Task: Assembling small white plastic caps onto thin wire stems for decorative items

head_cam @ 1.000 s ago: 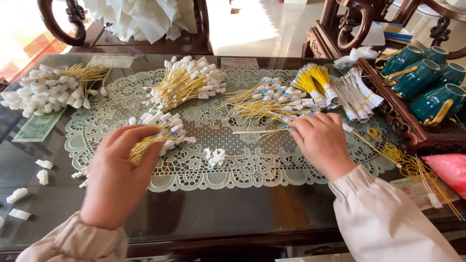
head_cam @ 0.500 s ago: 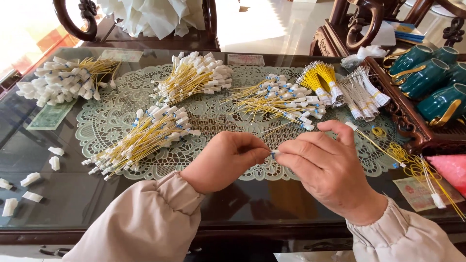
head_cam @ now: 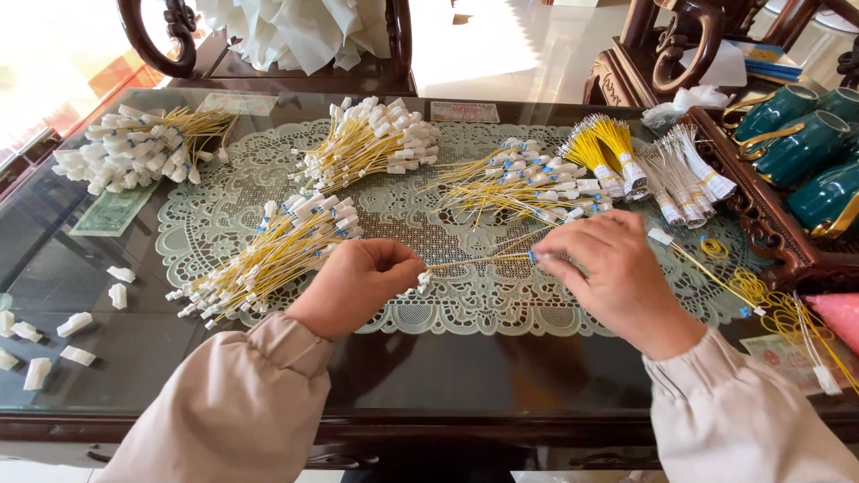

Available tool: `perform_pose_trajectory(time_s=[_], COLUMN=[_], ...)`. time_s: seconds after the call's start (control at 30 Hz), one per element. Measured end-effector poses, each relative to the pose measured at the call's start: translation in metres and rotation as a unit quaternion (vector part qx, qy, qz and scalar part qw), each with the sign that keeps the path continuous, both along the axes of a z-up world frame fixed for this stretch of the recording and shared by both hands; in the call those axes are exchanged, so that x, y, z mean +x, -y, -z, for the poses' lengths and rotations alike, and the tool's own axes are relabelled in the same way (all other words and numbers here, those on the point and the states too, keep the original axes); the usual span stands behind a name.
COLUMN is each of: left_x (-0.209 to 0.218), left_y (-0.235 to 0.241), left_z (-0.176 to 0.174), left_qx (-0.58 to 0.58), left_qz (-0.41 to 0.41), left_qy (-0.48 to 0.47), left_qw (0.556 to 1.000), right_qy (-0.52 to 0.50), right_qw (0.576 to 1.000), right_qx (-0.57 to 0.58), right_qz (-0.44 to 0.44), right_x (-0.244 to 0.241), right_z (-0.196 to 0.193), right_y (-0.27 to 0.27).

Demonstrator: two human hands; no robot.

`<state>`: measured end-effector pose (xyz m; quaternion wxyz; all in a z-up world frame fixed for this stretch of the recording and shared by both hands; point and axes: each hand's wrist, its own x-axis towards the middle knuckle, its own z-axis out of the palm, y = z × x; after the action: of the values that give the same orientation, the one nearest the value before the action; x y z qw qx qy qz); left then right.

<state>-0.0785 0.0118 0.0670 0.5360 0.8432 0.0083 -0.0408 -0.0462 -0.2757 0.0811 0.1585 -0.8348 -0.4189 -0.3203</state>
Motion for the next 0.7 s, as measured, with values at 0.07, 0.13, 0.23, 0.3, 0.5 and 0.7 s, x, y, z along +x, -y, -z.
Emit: perform_pose_trajectory(time_s=[0.07,0.13,0.23,0.3,0.5,0.7], left_x=[0.006,0.016,0.028,0.035,0.045,0.048], left_y=[0.007,0.016,0.025,0.024,0.013,0.009], left_z=[0.008,0.017,0.019,0.022,0.029,0.030], left_qx=[-0.006,0.003,0.041,0.038,-0.010,-0.036], left_qz=[-0.015,-0.014,-0.007,-0.010,-0.021,-0.001], left_qy=[0.010,0.019,0.018,0.018,0.037,0.041], left_qw=[1.000,1.000,0.999,0.999,0.999,0.999], right_qy=[-0.045,-0.129,-0.266,-0.333,-0.463,-0.485], right_qw=[0.998,0.991,0.959,0.937,0.875,0.858], right_qx=[-0.008,0.005,0.058,0.072,0.132,0.168], right_qz=[0.031,-0.036,-0.079,-0.075,-0.052,-0.010], right_x=[0.009,0.016,0.028,0.039,0.051,0.051], right_z=[0.005,0.006,0.014,0.019,0.030,0.037], right_y=[-0.011,-0.028,-0.061,-0.068,-0.080,-0.082])
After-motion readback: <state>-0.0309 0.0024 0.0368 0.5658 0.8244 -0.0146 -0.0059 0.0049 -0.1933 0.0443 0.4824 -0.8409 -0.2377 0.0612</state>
